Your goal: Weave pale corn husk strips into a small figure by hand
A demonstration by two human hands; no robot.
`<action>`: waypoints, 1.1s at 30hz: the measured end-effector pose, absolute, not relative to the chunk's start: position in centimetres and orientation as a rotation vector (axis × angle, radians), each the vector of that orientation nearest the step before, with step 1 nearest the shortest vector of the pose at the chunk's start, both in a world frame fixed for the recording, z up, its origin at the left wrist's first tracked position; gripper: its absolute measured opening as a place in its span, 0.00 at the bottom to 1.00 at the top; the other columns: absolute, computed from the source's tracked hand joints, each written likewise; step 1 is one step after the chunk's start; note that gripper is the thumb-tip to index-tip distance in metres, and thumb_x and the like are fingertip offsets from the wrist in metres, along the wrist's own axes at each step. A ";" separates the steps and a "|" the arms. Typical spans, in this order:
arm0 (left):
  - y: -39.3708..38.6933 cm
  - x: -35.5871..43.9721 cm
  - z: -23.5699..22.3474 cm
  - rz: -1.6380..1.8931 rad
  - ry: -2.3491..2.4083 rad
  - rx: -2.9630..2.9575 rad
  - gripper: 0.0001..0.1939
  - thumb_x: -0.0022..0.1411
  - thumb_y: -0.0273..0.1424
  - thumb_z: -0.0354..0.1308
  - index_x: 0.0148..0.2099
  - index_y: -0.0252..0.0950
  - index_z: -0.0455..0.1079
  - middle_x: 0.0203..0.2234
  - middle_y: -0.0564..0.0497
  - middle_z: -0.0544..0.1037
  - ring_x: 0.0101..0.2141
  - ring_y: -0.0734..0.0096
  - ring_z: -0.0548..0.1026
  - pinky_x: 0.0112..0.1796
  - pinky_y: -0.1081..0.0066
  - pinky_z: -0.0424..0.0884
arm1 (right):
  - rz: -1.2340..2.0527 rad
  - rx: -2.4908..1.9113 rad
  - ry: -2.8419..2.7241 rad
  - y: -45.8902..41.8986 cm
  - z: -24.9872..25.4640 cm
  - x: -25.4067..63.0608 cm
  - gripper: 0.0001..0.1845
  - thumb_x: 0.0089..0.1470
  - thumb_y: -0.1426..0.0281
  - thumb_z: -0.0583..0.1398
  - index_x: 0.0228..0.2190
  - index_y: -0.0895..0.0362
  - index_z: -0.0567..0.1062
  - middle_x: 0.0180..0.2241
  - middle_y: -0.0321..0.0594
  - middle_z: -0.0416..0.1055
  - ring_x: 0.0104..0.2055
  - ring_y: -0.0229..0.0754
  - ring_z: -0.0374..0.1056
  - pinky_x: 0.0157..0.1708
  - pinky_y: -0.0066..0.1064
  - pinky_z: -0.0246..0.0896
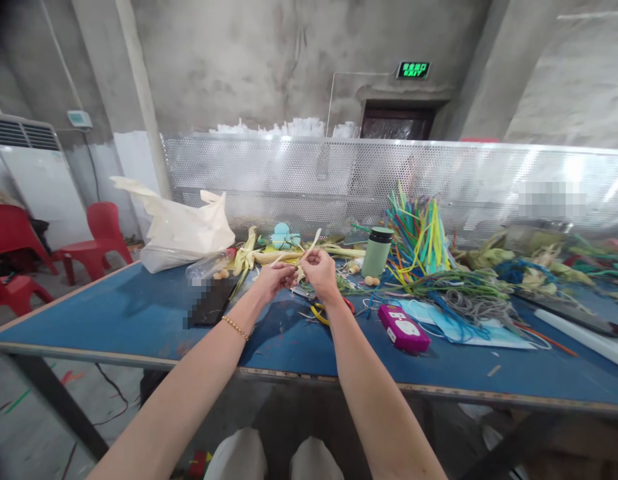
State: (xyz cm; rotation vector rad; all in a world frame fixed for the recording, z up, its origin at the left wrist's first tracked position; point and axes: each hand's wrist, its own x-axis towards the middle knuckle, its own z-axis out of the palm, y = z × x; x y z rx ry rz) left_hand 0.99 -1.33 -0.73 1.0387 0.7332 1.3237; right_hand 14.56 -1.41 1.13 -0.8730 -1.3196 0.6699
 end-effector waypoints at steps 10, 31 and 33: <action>-1.1 0.8 -0.8 1.454 0.701 0.963 0.10 0.46 0.25 0.70 0.29 0.32 0.70 0.20 0.50 0.76 0.19 0.74 0.73 0.24 0.75 0.64 | 0.686 -0.883 -1.314 -1.7 1.4 14.9 0.19 0.40 0.62 0.68 0.34 0.58 0.75 0.17 0.29 0.66 0.16 0.33 0.57 0.16 0.26 0.52; -0.9 0.8 -0.9 1.395 0.664 0.987 0.09 0.47 0.24 0.71 0.30 0.30 0.73 0.20 0.50 0.76 0.19 0.76 0.72 0.25 0.74 0.66 | 0.634 -0.895 -1.299 -1.7 1.9 15.5 0.22 0.40 0.51 0.70 0.24 0.58 0.75 0.15 0.32 0.65 0.16 0.33 0.56 0.15 0.27 0.52; -0.8 0.8 -1.0 1.395 0.667 0.989 0.09 0.47 0.24 0.70 0.31 0.30 0.73 0.20 0.50 0.76 0.19 0.75 0.72 0.25 0.73 0.66 | 0.665 -0.891 -1.324 -2.0 2.0 15.2 0.24 0.39 0.51 0.71 0.24 0.58 0.76 0.15 0.31 0.65 0.15 0.32 0.56 0.15 0.27 0.52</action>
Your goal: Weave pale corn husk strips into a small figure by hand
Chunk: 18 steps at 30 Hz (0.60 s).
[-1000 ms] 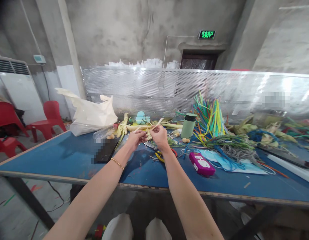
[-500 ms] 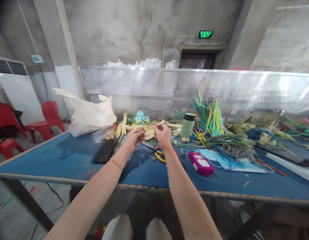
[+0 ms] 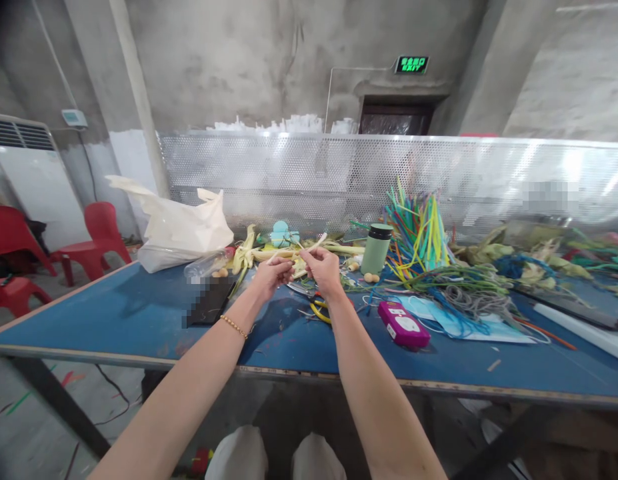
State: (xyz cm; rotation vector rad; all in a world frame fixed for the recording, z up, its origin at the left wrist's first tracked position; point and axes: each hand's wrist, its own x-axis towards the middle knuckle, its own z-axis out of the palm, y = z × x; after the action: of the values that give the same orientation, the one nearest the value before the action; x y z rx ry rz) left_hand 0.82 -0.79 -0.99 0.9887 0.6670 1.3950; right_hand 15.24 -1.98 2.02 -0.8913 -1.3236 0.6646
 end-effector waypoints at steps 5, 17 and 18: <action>-0.7 0.8 -1.1 1.389 0.681 0.998 0.10 0.47 0.25 0.71 0.30 0.30 0.73 0.21 0.49 0.77 0.20 0.74 0.73 0.25 0.73 0.66 | 0.676 -0.896 -1.353 -2.1 1.8 14.9 0.24 0.39 0.52 0.71 0.26 0.60 0.78 0.15 0.31 0.65 0.15 0.32 0.55 0.15 0.27 0.50; -0.9 0.9 -1.0 1.393 0.666 1.032 0.08 0.48 0.25 0.69 0.31 0.31 0.73 0.20 0.50 0.76 0.18 0.76 0.71 0.23 0.74 0.64 | 0.506 -0.965 -1.512 -0.9 0.9 15.5 0.16 0.45 0.57 0.67 0.26 0.59 0.79 0.17 0.38 0.70 0.22 0.41 0.67 0.21 0.29 0.56; -0.8 0.9 -1.0 1.394 0.668 1.036 0.09 0.48 0.25 0.70 0.31 0.31 0.73 0.20 0.50 0.76 0.18 0.76 0.71 0.23 0.74 0.63 | 0.490 -0.979 -1.516 -0.9 0.9 15.5 0.16 0.45 0.57 0.66 0.25 0.58 0.79 0.17 0.38 0.71 0.23 0.42 0.68 0.21 0.29 0.57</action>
State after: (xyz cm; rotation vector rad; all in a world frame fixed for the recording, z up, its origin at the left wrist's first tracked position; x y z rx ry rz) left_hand 0.88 -0.84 -1.03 1.0355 0.6678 1.3937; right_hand 15.52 -0.86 0.92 -0.9789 -1.5157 0.4900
